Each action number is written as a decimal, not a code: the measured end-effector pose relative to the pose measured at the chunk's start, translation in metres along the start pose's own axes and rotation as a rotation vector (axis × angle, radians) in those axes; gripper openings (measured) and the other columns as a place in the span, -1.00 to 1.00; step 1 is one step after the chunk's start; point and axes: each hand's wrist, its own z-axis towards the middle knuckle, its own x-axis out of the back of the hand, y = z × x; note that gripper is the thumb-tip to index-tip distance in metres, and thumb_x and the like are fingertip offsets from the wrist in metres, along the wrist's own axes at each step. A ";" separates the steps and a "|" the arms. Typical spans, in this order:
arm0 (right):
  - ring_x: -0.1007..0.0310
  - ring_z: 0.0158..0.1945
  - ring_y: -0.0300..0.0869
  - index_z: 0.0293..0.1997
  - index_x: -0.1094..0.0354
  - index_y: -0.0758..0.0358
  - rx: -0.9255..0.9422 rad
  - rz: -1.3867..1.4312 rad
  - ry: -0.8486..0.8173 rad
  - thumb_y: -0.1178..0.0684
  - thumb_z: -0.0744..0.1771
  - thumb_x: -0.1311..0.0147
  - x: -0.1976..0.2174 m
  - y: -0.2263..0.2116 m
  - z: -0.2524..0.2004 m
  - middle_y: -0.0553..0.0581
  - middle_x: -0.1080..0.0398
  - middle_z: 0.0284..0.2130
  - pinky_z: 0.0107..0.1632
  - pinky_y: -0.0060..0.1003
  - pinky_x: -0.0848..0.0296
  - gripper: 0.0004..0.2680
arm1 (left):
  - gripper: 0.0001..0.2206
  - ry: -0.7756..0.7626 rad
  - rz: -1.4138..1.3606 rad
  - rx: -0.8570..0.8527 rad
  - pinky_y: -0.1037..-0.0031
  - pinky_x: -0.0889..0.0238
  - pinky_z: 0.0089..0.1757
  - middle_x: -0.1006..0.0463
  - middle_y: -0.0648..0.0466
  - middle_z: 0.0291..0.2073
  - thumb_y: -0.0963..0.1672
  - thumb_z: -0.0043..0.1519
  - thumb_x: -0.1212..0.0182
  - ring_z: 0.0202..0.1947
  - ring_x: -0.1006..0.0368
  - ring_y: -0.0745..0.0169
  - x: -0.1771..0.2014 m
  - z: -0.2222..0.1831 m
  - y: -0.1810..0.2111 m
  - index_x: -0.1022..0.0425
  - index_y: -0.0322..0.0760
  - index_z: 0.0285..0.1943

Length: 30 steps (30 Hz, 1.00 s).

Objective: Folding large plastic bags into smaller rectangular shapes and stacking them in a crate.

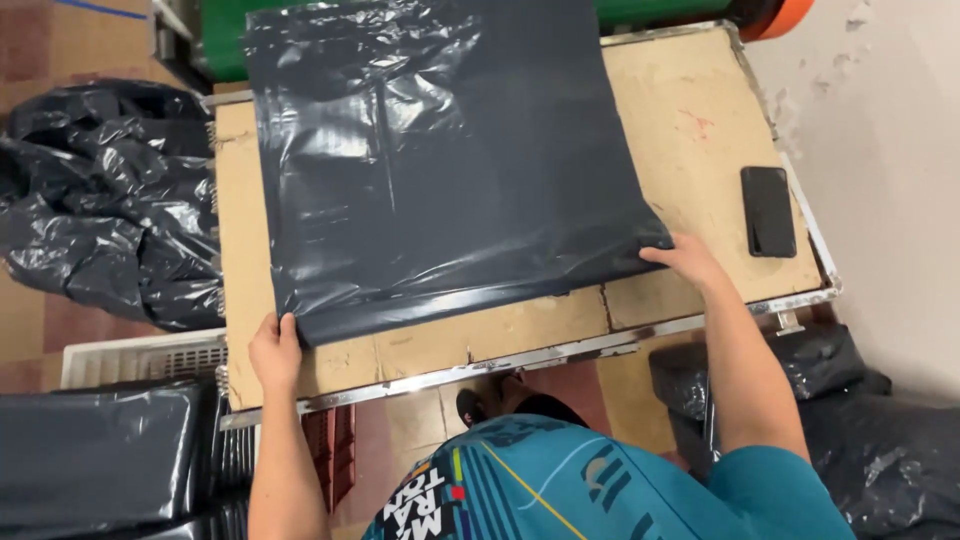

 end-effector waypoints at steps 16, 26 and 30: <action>-0.42 -0.02 0.07 0.13 -0.32 0.24 0.211 -0.510 0.476 -0.03 0.28 -0.13 -0.037 0.069 -0.079 0.20 -0.44 -0.09 0.03 -0.03 -0.34 -0.66 | -0.39 0.221 0.314 -0.140 -0.13 -0.18 0.03 -0.36 -0.44 0.11 -0.26 0.07 0.02 0.08 -0.26 -0.51 0.009 -0.098 0.080 -0.17 -0.55 0.41; 0.08 0.48 -0.05 0.29 -0.23 0.03 1.017 -0.967 0.323 -0.22 0.38 0.22 -0.153 -0.095 0.147 0.11 -0.18 0.29 0.40 0.16 0.18 -0.63 | -0.35 -0.121 0.531 -0.766 -0.43 0.20 0.22 -0.01 0.12 0.53 0.16 0.23 0.01 0.54 0.28 -0.12 -0.140 0.064 0.296 -0.11 0.01 0.50; -0.30 0.20 0.16 0.09 -0.32 0.31 0.664 -0.738 0.394 -0.15 0.28 -0.06 -0.074 -0.147 0.294 0.35 -0.34 0.04 0.20 0.12 -0.21 -0.63 | -0.31 -0.219 0.586 -0.650 -0.40 0.15 0.23 0.00 0.14 0.51 0.23 0.22 0.11 0.53 0.25 -0.09 -0.149 0.089 0.298 -0.06 0.07 0.52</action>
